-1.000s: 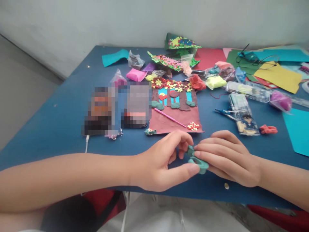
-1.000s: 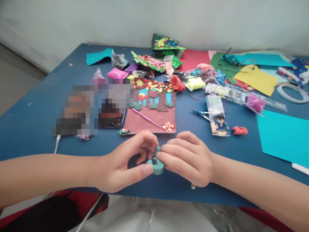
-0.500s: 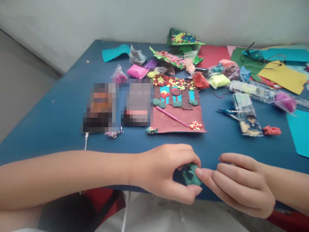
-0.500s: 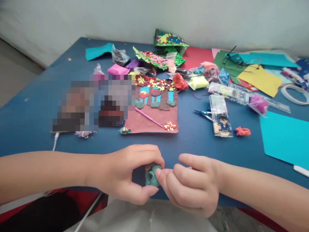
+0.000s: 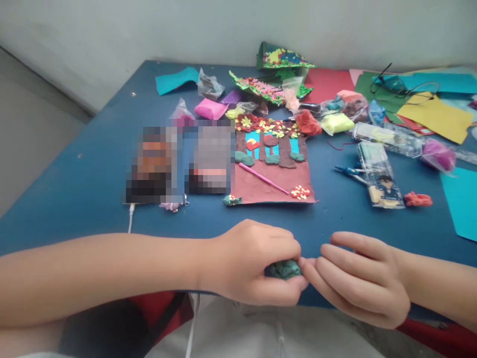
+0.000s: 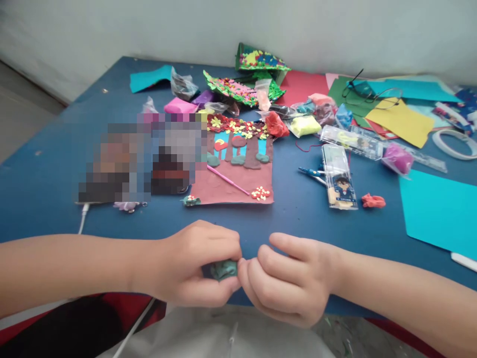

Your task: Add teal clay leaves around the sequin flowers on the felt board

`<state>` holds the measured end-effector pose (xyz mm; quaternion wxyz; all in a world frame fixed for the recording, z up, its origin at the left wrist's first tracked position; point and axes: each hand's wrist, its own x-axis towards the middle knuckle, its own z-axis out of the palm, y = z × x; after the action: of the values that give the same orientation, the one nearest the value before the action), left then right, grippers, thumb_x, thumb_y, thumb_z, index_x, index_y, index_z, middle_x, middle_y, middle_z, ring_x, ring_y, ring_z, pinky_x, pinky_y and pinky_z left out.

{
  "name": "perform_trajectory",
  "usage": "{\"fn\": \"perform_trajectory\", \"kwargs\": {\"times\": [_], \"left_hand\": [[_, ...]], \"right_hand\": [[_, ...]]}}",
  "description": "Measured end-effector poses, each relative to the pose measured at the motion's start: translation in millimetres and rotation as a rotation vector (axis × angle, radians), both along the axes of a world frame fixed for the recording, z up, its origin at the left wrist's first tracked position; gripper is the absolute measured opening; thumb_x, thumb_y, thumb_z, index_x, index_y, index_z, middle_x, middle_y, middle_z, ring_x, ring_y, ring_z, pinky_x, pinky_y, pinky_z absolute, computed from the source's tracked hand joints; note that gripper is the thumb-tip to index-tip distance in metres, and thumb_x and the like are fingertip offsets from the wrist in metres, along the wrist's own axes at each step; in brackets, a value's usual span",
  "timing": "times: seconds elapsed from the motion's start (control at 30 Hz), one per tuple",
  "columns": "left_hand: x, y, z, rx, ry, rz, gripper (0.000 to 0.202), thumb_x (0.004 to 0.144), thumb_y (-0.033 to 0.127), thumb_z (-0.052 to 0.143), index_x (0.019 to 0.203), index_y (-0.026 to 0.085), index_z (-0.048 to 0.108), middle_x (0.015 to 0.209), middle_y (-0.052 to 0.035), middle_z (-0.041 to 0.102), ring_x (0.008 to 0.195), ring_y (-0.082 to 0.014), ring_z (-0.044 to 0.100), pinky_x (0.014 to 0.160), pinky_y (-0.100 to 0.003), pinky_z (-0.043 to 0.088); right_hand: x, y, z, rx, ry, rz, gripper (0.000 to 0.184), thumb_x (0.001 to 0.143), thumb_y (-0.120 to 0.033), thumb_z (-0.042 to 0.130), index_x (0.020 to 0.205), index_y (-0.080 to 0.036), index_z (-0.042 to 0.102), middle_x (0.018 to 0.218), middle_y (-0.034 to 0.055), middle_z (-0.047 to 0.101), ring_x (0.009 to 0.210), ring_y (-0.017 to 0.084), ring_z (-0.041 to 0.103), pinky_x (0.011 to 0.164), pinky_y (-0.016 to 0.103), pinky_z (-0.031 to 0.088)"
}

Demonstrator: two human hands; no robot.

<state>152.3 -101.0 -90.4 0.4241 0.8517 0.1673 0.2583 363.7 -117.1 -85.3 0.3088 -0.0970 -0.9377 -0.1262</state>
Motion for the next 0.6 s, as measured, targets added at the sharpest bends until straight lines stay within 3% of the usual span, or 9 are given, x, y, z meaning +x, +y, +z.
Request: {"fn": "perform_trajectory", "kwargs": {"times": [0.17,0.33,0.47,0.53,0.6], "left_hand": [[-1,1,2.4,-0.021,-0.052,-0.017,0.018,0.079,0.012,0.048,0.064,0.019,0.04,0.061,0.0046,0.032,0.055,-0.0102,0.028,0.05,-0.023,0.029],[-1,4,5.3,0.021,-0.091,-0.019,0.014,0.082,0.01,0.042,0.072,0.014,0.051,0.063,-0.0001,0.046,0.057,-0.0112,0.036,0.053,-0.023,0.035],[-2,3,4.7,0.084,-0.052,0.075,0.019,0.086,0.012,0.043,0.079,0.01,0.06,0.066,-0.0033,0.054,0.058,-0.0114,0.044,0.054,-0.022,0.039],[-3,2,2.9,0.153,0.013,0.116,0.025,0.089,0.018,0.045,0.07,0.012,0.061,0.061,-0.0009,0.05,0.054,-0.0113,0.041,0.05,-0.023,0.036],[-4,1,0.3,0.275,0.071,0.14,0.035,0.091,0.026,0.047,0.059,0.015,0.057,0.056,0.0007,0.045,0.05,-0.0116,0.036,0.047,-0.026,0.031]], "right_hand": [[2,6,-5.5,-0.02,0.069,-0.045,0.019,0.09,-0.009,0.041,0.082,-0.015,0.057,0.081,0.0032,0.052,0.068,0.015,0.053,0.059,0.032,0.045],[11,10,-14.2,-0.227,0.149,-0.146,0.033,0.101,-0.021,0.026,0.073,-0.021,0.042,0.063,0.0009,0.047,0.057,0.014,0.044,0.052,0.03,0.041],[14,14,-6.3,-0.236,0.052,-0.141,0.024,0.102,-0.026,0.035,0.087,-0.016,0.05,0.062,0.002,0.058,0.058,0.013,0.052,0.056,0.028,0.048],[15,15,-1.9,-0.199,-0.004,-0.125,0.01,0.097,-0.015,0.046,0.096,-0.012,0.054,0.071,0.0048,0.065,0.067,0.014,0.058,0.063,0.028,0.051],[16,15,-1.5,-0.164,-0.005,-0.097,0.013,0.095,-0.01,0.045,0.102,-0.01,0.056,0.081,0.0078,0.068,0.078,0.016,0.062,0.069,0.03,0.053]]}}
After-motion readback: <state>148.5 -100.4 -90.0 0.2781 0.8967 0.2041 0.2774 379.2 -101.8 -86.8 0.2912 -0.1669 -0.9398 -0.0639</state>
